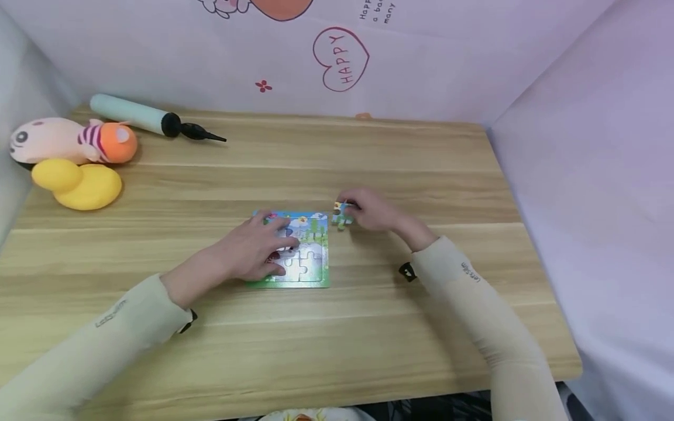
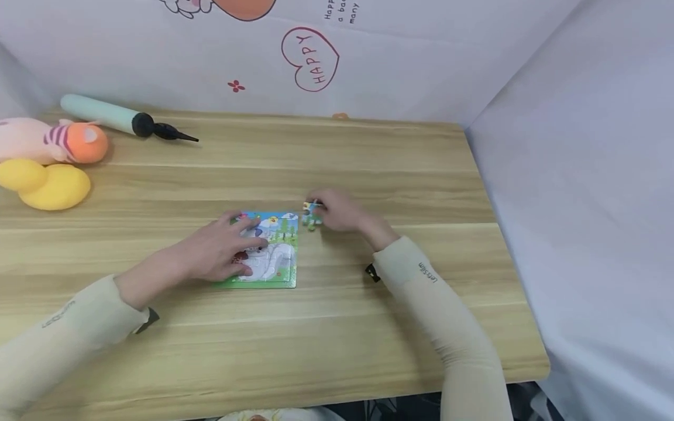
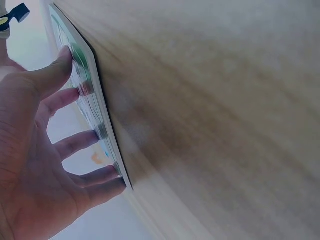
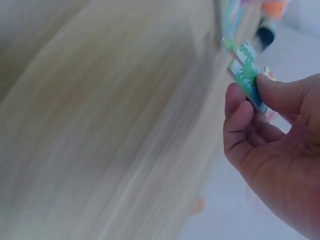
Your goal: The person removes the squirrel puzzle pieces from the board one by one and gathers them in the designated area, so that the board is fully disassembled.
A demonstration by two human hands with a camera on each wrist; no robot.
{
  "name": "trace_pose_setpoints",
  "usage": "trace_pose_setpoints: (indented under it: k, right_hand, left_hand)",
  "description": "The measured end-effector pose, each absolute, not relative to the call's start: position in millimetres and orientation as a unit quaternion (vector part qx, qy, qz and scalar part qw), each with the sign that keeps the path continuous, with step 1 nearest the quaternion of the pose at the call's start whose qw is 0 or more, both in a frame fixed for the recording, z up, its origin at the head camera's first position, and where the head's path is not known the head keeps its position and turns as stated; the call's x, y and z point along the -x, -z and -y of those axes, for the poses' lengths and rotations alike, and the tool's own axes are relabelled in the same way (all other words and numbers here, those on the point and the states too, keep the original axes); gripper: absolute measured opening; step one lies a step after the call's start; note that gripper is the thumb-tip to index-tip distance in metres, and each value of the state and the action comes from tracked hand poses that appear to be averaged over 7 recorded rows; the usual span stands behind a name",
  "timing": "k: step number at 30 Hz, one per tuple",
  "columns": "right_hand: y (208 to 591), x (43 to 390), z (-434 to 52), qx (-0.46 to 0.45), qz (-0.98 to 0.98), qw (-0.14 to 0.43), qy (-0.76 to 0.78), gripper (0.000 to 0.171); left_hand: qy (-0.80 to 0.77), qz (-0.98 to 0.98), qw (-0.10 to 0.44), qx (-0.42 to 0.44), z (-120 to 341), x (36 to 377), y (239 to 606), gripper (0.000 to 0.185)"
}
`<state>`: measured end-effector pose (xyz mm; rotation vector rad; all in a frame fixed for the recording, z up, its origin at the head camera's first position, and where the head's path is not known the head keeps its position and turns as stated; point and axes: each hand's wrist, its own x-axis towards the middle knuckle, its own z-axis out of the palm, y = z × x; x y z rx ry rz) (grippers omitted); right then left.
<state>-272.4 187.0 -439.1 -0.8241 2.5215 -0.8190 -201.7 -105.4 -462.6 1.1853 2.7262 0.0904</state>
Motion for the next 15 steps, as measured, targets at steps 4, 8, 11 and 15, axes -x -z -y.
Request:
trace_pose_setpoints:
  k: [4, 8, 11, 15]
  right_hand:
    - [445, 280, -218, 0.266, -0.907, 0.187, 0.267, 0.027]
    - [451, 281, -240, 0.255, -0.91, 0.188, 0.267, 0.03]
    - [453, 278, -247, 0.247, -0.911, 0.185, 0.272, 0.029]
    - [453, 275, -257, 0.231, -0.92, 0.174, 0.264, 0.021]
  left_hand:
    - [-0.033, -0.914, 0.081, -0.396, 105, 202, 463, 0.058]
    - [-0.036, -0.912, 0.075, -0.402, 103, 201, 462, 0.057]
    - [-0.035, -0.913, 0.072, -0.4, 104, 200, 462, 0.056]
    - [-0.035, -0.914, 0.071, -0.398, 105, 200, 462, 0.056]
